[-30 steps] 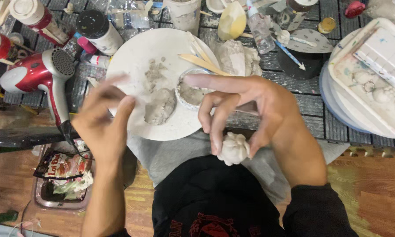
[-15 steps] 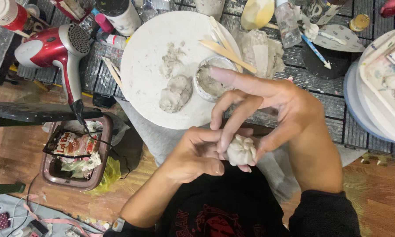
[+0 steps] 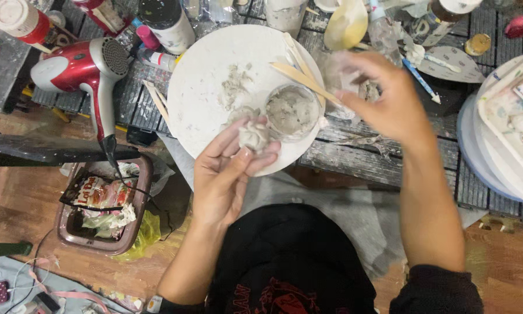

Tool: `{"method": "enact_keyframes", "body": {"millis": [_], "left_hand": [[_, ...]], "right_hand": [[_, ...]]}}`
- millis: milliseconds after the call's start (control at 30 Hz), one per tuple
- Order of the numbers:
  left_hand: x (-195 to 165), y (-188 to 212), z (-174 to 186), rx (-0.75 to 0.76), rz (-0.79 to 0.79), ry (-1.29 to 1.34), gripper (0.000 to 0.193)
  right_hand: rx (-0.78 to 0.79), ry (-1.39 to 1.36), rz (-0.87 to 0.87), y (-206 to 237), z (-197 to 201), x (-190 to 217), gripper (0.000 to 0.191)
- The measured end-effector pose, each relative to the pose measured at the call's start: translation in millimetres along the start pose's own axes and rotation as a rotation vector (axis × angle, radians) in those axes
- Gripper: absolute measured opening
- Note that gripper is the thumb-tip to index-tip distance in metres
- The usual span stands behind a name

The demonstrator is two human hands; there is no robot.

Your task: The person shapes a small lump of gray clay into a rounded form using a wooden modeling tool and their fingers. They repeatedly smooth the surface and refine the shape while holding the piece in their left hand.

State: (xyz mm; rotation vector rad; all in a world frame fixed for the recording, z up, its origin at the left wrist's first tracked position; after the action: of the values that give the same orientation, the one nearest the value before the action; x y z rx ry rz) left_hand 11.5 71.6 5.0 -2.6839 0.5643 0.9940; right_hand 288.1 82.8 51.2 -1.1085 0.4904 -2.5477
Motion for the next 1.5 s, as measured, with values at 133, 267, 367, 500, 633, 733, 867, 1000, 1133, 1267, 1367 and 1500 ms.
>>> {"method": "enact_keyframes", "body": {"millis": [133,267,367,500,633,733,867,1000,1133,1267,1367,1500], "left_hand": [[-6,-16,-4,-0.026,-0.061,-0.051,0.052],[-8,-35,-11,0.005,-0.097,0.014,0.052],[-10,-33,-16,0.042,-0.130,0.041,0.049],[-14,-32,-26,0.103,-0.186,0.052,0.048],[-16,-39,-32,0.074,-0.153,0.005,0.051],[-21,-41,-38,0.118,-0.146,0.034,0.053],[-22,-36,-40,0.129,-0.113,0.087,0.049],[-22,-25,-44,0.139,-0.135,0.135,0.045],[-22,-17,-49,0.177,-0.186,0.084,0.049],[-22,-14,-50,0.185,-0.183,0.075,0.043],[-23,-11,-51,0.200,-0.208,0.079,0.041],[-22,-8,-52,0.179,-0.246,0.107,0.038]], "right_hand": [[0.069,0.139,-0.160,4,-20,-10,0.054],[0.035,0.204,-0.247,-2,-17,-3,0.053],[-0.002,0.233,-0.172,4,-13,0,0.040],[-0.207,0.236,-0.107,18,-7,-18,0.022],[-0.561,-0.503,-0.322,28,2,-61,0.008],[-0.719,-0.980,-0.171,39,10,-65,0.007],[-0.715,-1.379,-0.062,80,6,-37,0.013],[-0.757,-1.300,-0.053,121,-6,9,0.021],[-0.483,-1.029,-0.175,133,1,58,0.029],[-0.351,-0.607,-0.013,131,12,87,0.027],[-0.237,-0.318,0.103,133,8,93,0.034],[-0.302,-0.447,-0.056,155,11,74,0.036]]}}
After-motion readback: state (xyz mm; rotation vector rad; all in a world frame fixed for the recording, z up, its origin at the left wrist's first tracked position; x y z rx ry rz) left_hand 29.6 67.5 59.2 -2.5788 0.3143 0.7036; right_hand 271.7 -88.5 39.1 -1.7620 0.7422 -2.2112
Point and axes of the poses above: each hand's wrist, its own y-axis away from the middle knuckle, its own z-axis out of the back of the hand, x = y × z, the point moved 5 cm from there along -y, towards the middle knuckle
